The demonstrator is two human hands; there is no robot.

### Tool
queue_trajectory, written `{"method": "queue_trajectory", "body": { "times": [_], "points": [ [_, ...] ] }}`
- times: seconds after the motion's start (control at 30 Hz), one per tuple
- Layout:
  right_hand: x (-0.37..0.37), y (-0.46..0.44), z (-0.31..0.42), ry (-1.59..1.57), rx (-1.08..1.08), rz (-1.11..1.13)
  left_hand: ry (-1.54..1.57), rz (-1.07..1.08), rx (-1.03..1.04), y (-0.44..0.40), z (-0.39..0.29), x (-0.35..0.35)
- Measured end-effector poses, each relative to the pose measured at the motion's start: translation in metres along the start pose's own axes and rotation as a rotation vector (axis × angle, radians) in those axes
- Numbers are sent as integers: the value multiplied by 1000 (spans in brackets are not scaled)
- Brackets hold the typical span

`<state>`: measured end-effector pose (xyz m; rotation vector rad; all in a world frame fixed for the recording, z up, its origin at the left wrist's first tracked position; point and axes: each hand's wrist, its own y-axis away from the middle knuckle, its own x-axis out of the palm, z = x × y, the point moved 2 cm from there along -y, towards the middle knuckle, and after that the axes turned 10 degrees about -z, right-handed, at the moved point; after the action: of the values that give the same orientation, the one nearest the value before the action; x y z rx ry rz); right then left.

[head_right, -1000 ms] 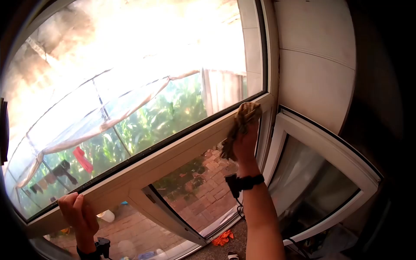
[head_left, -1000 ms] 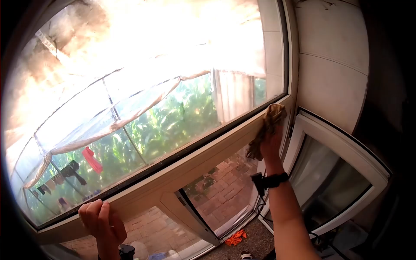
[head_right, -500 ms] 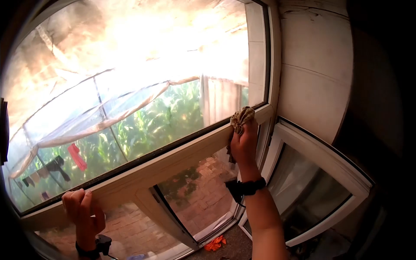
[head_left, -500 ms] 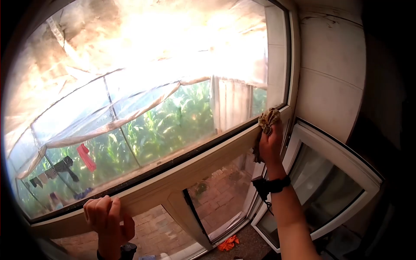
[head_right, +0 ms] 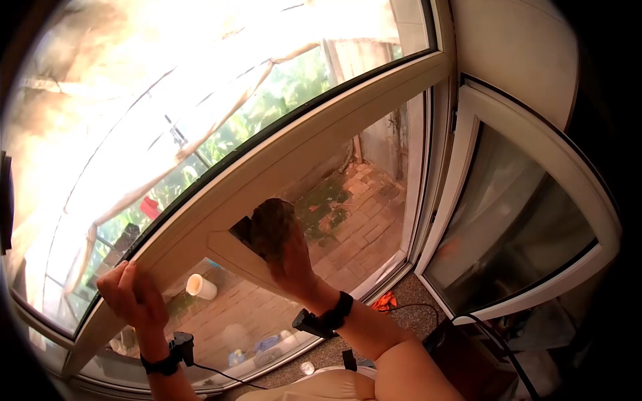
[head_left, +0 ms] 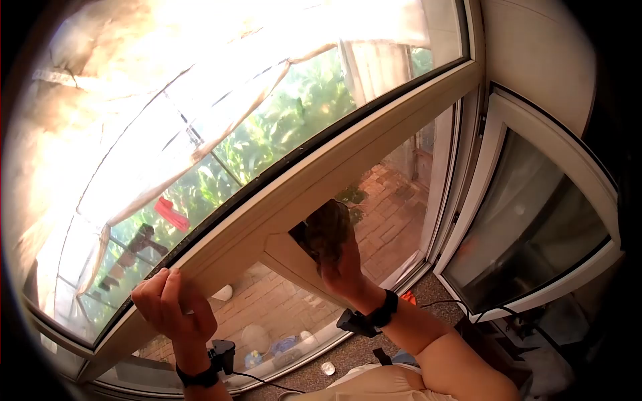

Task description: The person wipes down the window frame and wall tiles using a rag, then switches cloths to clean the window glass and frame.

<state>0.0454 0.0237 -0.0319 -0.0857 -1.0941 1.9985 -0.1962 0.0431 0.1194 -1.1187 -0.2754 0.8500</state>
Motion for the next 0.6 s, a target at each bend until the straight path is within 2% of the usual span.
{"method": "queue_trajectory", "body": {
  "times": [0.1,0.17,0.27,0.4,0.47,0.53,0.57,0.6],
  "points": [
    [-8,12,-24,-10,110,2,-18,9,14,-1,-2,1],
    [-18,28,-33,94,74,153,-41,25,23,0,-3,3],
    [-36,57,-53,79,159,160,-69,26,32,1,-1,3],
    [-52,54,-42,113,157,175,-72,25,28,1,-2,3],
    [-42,-1,7,-116,17,112,-88,52,13,0,-4,2],
    [-23,-36,34,-335,-76,179,-72,59,1,0,-6,3],
    [-17,-36,38,-340,-70,178,-55,47,-13,-1,-6,3],
    [-10,-33,38,-488,177,235,-55,53,-8,0,-5,1]
  ]
}}
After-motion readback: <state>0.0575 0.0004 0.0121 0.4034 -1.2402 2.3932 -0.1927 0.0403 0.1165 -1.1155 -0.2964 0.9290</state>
